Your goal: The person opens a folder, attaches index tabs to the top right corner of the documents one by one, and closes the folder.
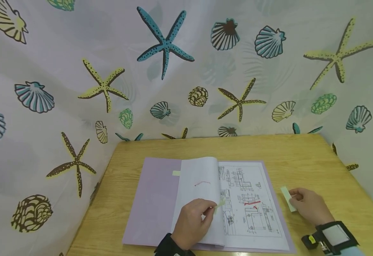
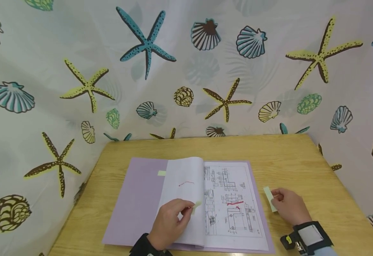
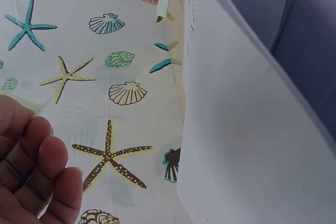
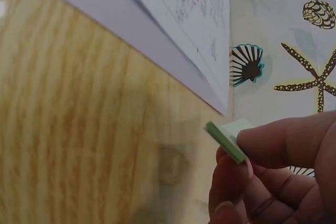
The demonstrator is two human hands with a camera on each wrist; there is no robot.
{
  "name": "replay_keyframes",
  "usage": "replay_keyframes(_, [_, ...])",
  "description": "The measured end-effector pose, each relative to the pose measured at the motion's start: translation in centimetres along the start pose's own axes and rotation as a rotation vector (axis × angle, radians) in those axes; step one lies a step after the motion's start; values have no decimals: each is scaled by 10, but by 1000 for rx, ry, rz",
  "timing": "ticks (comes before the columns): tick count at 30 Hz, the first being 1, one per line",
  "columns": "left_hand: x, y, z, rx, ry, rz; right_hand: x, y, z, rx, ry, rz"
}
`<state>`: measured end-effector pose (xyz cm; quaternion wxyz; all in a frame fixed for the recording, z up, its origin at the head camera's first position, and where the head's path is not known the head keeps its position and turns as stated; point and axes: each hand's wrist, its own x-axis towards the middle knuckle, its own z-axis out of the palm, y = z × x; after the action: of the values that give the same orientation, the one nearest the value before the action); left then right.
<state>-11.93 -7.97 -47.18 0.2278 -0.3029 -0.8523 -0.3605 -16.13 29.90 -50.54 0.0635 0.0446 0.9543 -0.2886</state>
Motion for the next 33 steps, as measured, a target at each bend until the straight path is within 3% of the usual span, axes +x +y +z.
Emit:
replay_keyframes(5, [-1, -1, 0, -17, 2, 6, 5, 8, 3, -31, -43, 48])
replay_keyframes(17, [0, -2, -1, 8, 11, 12, 9, 18, 10, -78, -48, 76])
replay_keyframes(22, [2, 0, -1, -1, 14, 18, 3, 13, 8, -82, 11, 54])
replay_keyframes(27, [3, 0, 1, -20, -1, 32, -14, -24, 6, 24, 38, -55])
replay_keyframes(31, [8, 4, 3, -61, -15, 57, -31, -73, 12, 228, -48, -210])
replay_keyframes(33, [12, 8, 6, -80, -21, 85, -39, -96, 16, 354, -133, -301])
